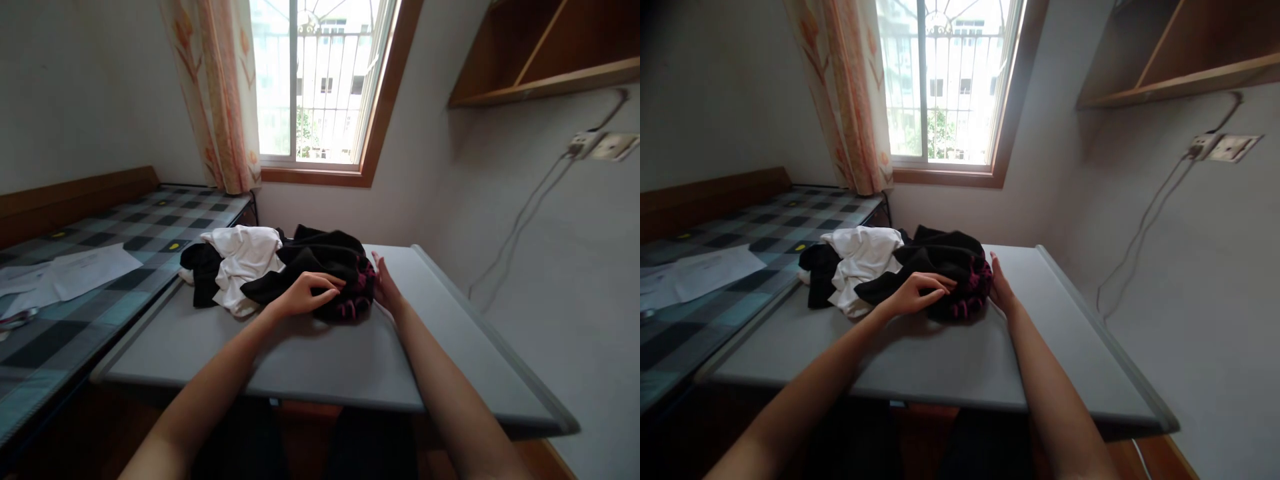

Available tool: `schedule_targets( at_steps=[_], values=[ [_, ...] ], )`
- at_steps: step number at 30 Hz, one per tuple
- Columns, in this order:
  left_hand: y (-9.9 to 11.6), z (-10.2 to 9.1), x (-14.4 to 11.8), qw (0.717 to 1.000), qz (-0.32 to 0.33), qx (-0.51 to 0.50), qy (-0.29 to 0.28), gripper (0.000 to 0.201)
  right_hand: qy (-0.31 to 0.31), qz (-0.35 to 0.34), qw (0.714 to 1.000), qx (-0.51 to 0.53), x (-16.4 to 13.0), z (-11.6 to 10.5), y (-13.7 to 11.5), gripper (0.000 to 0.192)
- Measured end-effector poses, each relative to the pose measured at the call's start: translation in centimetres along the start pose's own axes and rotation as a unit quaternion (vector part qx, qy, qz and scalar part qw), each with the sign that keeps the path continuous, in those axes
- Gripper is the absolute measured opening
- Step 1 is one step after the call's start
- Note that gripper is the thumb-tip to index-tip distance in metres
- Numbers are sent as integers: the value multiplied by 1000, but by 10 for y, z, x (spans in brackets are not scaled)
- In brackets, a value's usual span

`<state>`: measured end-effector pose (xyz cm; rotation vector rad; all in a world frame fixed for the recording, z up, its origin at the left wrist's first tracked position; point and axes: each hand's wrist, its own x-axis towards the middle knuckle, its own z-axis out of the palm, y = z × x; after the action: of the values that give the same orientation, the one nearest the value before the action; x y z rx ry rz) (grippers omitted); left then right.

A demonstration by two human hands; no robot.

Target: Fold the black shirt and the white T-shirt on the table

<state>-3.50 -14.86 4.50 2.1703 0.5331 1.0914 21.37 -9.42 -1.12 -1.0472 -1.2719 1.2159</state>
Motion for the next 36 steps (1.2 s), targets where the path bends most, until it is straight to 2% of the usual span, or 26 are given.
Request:
schedule_targets(
  at_steps=[1,3,5,7,10,13,17,20,33,36],
  values=[
    [-1,3,0,1000,-13,-26,8,21,12,-7,1000,-7,-1,0,0,82],
    [-6,4,0,996,-43,-44,67,19,42,-29,998,-30,-1,-1,2,81],
    [-12,1,-1,987,-80,-9,141,23,83,-66,994,-36,5,-7,5,72],
    [-19,-4,-2,975,-120,72,175,28,145,-111,983,-25,14,-16,8,62],
    [-27,-7,-4,952,-144,228,143,30,257,-151,954,-39,25,-36,14,55],
    [-39,0,-7,930,-125,331,101,25,314,-129,933,-116,30,-53,22,51],
    [-60,16,-15,926,-136,352,28,41,304,-109,930,-177,32,-61,31,50],
    [-69,22,-20,921,-155,359,-10,45,300,-115,927,-195,33,-60,33,52],
    [-67,25,-21,914,-155,375,-19,44,288,-111,923,-228,31,-59,31,50],
    [-62,23,-22,919,-156,362,-25,60,290,-107,927,-212,30,-57,29,50]
  ],
)
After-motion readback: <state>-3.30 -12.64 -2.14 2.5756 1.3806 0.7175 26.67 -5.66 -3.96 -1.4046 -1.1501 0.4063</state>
